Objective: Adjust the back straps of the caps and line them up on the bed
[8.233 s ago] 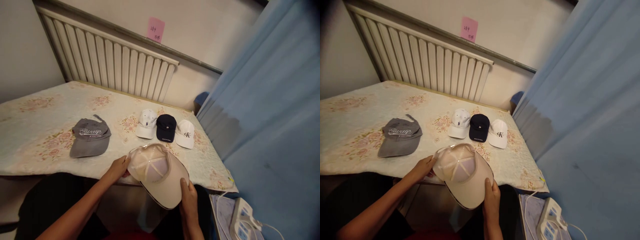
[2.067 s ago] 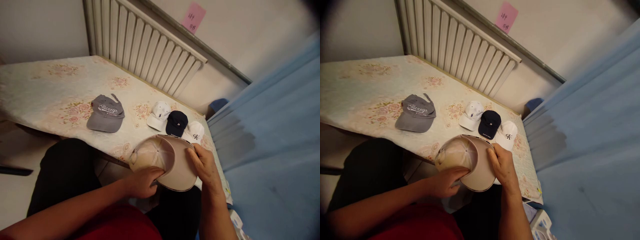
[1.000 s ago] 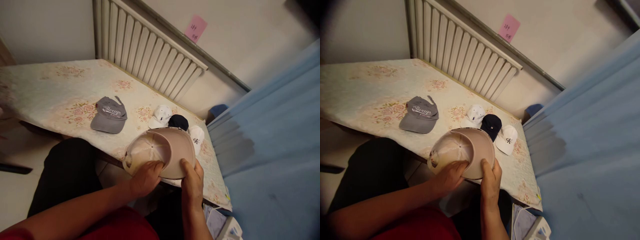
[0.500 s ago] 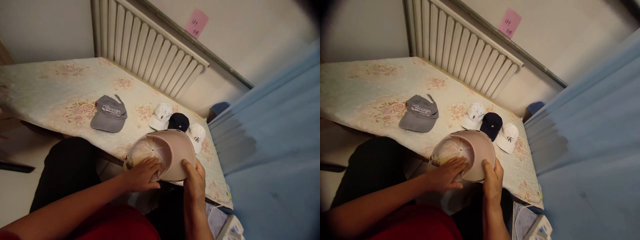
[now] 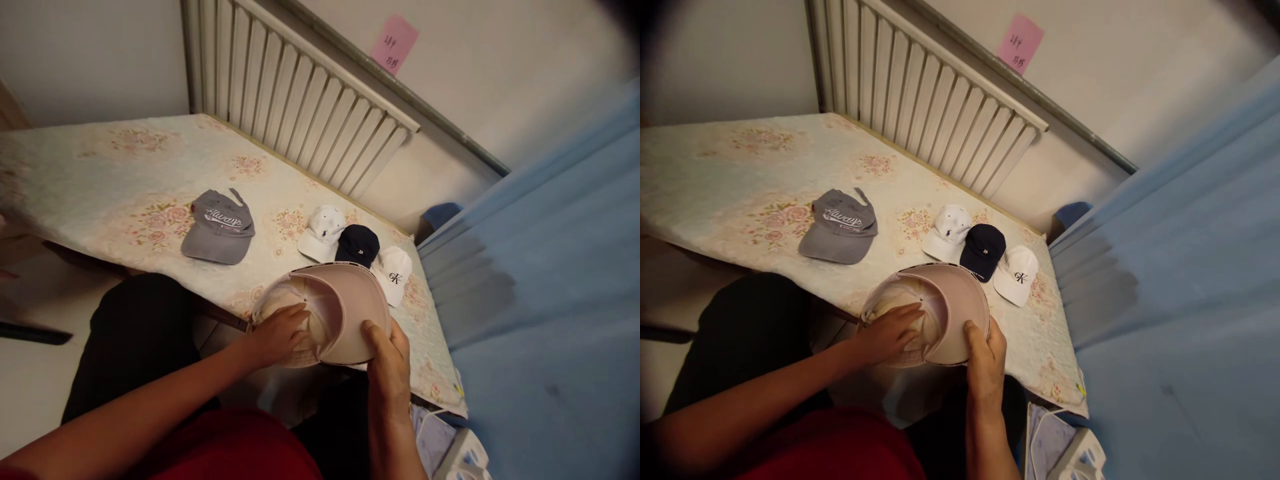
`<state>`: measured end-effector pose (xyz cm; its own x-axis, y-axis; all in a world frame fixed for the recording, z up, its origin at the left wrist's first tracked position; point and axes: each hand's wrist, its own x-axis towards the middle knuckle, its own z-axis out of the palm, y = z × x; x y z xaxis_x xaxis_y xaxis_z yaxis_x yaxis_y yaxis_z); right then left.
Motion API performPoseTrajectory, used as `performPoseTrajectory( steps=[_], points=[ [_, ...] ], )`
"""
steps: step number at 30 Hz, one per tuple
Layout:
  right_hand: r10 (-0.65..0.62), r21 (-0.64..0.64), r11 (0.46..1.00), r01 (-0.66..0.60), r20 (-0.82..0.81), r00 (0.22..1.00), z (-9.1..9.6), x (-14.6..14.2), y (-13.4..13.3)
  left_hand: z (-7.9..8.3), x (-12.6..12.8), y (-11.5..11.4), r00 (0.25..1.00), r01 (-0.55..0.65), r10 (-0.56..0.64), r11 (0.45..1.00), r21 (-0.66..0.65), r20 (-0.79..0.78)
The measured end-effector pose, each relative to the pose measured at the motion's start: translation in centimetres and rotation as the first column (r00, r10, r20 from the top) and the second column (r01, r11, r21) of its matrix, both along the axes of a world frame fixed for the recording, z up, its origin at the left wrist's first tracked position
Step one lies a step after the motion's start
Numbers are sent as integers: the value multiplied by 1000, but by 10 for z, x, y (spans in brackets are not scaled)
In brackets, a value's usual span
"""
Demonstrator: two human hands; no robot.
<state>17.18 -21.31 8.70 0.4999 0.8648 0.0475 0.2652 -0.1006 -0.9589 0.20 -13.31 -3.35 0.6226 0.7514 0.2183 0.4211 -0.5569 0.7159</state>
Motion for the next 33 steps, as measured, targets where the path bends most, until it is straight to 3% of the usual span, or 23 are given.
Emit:
performPoseTrajectory(
  steps=[6, 11, 14, 17, 23, 28, 30, 33],
  points=[
    [14, 0, 1000, -14, -28, 1000, -3, -1, -1, 0, 5, 9, 976, -187, 189, 982, -28, 109],
    [16, -12, 1000, -16, -6, 1000, -4, 1, -2, -3, -1, 23, 920, -299, 334, 937, -182, 206],
    [9, -13, 1000, -9, -4, 1000, -4, 1, -2, -3, -2, 26, 885, -306, 384, 906, -294, 262],
    [18, -32, 999, -18, 1, 1000, -3, 0, -2, -4, 3, 23, 858, -240, 407, 856, -458, 312],
    [52, -39, 998, -53, -10, 999, -2, -1, -2, -6, 16, 9, 840, 76, 349, 683, -727, 415],
    [67, -34, 997, -66, 25, 997, -2, 0, -2, -7, 15, 5, 799, 225, 427, 442, -868, 424],
    [57, -28, 998, -56, 50, 997, -2, -1, -2, -7, 13, 5, 792, 222, 451, 414, -883, 411],
    [52, -32, 998, -50, 64, 997, -4, -2, -3, -3, 12, 7, 778, 224, 464, 427, -876, 425]
  ],
)
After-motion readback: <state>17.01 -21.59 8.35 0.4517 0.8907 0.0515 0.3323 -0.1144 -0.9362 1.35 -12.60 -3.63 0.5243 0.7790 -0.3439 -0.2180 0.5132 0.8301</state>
